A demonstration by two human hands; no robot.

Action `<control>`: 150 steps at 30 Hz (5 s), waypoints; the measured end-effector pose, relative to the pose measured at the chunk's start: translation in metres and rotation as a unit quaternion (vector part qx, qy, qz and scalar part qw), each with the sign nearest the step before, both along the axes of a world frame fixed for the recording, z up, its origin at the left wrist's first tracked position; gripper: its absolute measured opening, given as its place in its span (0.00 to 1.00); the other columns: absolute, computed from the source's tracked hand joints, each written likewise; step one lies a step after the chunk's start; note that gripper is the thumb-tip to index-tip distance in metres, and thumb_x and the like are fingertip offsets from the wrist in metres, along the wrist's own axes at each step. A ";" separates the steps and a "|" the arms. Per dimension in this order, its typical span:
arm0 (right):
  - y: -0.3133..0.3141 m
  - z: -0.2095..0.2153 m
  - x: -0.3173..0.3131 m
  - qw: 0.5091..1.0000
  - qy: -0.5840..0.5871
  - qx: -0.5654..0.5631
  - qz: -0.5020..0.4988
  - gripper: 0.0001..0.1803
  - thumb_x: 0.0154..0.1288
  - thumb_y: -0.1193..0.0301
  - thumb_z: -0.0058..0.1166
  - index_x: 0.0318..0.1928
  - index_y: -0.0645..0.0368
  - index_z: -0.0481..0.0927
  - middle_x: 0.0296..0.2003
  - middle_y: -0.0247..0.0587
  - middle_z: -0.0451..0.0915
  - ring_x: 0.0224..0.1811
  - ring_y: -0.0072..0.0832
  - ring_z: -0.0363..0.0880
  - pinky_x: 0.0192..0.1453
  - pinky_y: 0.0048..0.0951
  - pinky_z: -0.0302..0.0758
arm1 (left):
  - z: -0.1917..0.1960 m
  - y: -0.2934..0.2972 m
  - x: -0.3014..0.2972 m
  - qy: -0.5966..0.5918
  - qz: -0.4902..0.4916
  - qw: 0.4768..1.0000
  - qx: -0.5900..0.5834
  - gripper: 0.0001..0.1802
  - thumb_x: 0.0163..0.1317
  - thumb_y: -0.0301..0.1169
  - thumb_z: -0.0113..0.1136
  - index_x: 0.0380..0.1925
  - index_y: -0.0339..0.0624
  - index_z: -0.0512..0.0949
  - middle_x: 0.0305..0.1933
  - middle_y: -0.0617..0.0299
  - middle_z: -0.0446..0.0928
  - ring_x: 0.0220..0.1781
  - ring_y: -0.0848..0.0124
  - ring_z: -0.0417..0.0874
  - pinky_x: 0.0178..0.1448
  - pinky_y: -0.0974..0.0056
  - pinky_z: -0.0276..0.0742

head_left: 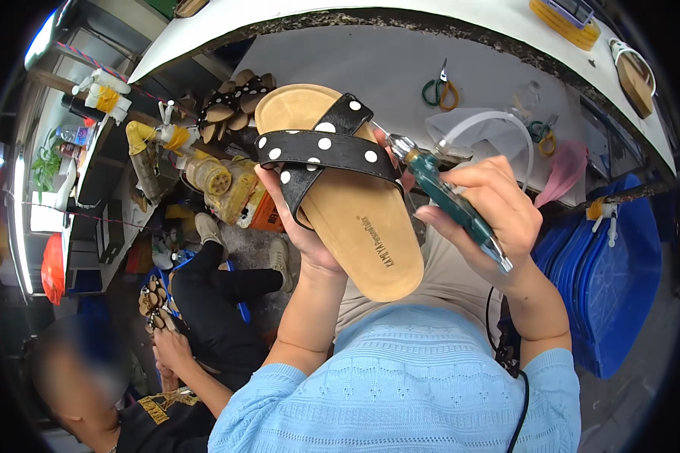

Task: The person applies adhesive along the straps of sandals using a pneumatic tool, wipes the sandals with a cloth, and places the sandals onto an upper shelf.

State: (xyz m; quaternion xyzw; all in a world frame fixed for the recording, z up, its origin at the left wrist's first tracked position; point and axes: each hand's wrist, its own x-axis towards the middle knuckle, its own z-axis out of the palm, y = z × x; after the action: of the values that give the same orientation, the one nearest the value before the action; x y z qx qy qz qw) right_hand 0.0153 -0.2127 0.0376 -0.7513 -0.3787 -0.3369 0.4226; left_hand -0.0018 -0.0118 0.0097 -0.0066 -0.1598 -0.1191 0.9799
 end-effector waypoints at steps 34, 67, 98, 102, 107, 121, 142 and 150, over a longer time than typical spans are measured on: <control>0.006 0.008 -0.016 0.997 0.041 -0.056 -0.042 0.17 0.47 0.69 0.80 0.28 0.62 0.81 0.25 0.35 0.77 0.25 0.29 0.72 0.32 0.30 0.64 | -0.014 0.000 0.010 -0.036 0.101 0.985 0.139 0.58 0.65 0.75 0.45 0.74 0.31 0.55 0.75 0.32 0.58 0.78 0.42 0.59 0.77 0.45 0.66; 0.031 0.017 -0.010 0.996 0.019 0.011 0.092 0.23 0.46 0.62 0.79 0.26 0.61 0.76 0.29 0.39 0.78 0.29 0.34 0.76 0.39 0.33 0.72 | -0.003 -0.011 0.011 0.132 0.085 0.955 0.251 0.62 0.62 0.81 0.32 0.66 0.28 0.69 0.63 0.37 0.75 0.68 0.45 0.75 0.71 0.44 0.75; 0.038 0.012 -0.017 0.994 0.007 -0.039 0.098 0.13 0.40 0.71 0.63 0.22 0.59 0.70 0.24 0.37 0.66 0.27 0.32 0.69 0.34 0.34 0.64 | -0.004 -0.020 0.005 0.138 0.105 0.959 0.223 0.57 0.64 0.79 0.36 0.65 0.31 0.69 0.64 0.32 0.73 0.68 0.45 0.75 0.69 0.46 0.76; 0.037 0.011 -0.013 0.995 -0.002 -0.048 0.093 0.14 0.40 0.70 0.64 0.23 0.59 0.70 0.24 0.37 0.65 0.27 0.32 0.69 0.34 0.34 0.64 | -0.005 -0.020 0.008 0.138 0.108 0.958 0.225 0.58 0.63 0.79 0.35 0.64 0.31 0.71 0.64 0.31 0.73 0.65 0.45 0.77 0.69 0.46 0.76; 0.039 0.013 -0.013 0.990 -0.014 -0.034 0.134 0.13 0.38 0.70 0.63 0.24 0.61 0.73 0.29 0.41 0.75 0.32 0.36 0.76 0.40 0.36 0.72 | 0.000 -0.014 0.004 0.109 0.123 0.967 0.195 0.57 0.64 0.78 0.41 0.65 0.30 0.67 0.64 0.44 0.74 0.64 0.50 0.78 0.71 0.41 0.74; -0.038 0.031 -0.065 0.734 0.376 0.468 0.317 0.23 0.72 0.49 0.59 0.42 0.56 0.71 0.26 0.43 0.77 0.25 0.34 0.77 0.29 0.37 0.78 | 0.168 0.160 0.248 0.054 0.269 0.841 0.467 0.50 0.67 0.74 0.38 0.64 0.36 0.72 0.65 0.37 0.75 0.63 0.44 0.80 0.59 0.38 0.81; -0.011 0.077 -0.053 0.634 0.212 0.208 0.714 0.29 0.66 0.78 0.61 0.64 0.62 0.64 0.45 0.59 0.84 0.38 0.52 0.85 0.43 0.51 0.85 | 0.084 0.203 0.278 -0.092 0.592 0.022 0.800 0.37 0.57 0.58 0.70 0.49 0.32 0.82 0.49 0.40 0.84 0.52 0.46 0.85 0.59 0.50 0.79; 0.000 0.072 -0.060 0.646 0.233 0.227 0.690 0.33 0.61 0.84 0.62 0.66 0.62 0.65 0.45 0.58 0.85 0.38 0.52 0.85 0.44 0.48 0.85 | 0.059 0.210 0.263 -0.080 0.772 0.073 0.627 0.30 0.61 0.48 0.71 0.51 0.34 0.79 0.51 0.43 0.79 0.54 0.50 0.79 0.61 0.51 0.75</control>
State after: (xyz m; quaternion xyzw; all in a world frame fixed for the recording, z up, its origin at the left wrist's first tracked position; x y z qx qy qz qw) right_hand -0.0452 -0.2131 0.1095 -0.2067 -0.5883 0.1633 0.7646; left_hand 0.2616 0.1986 0.0683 0.7467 -0.0202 0.6467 0.1545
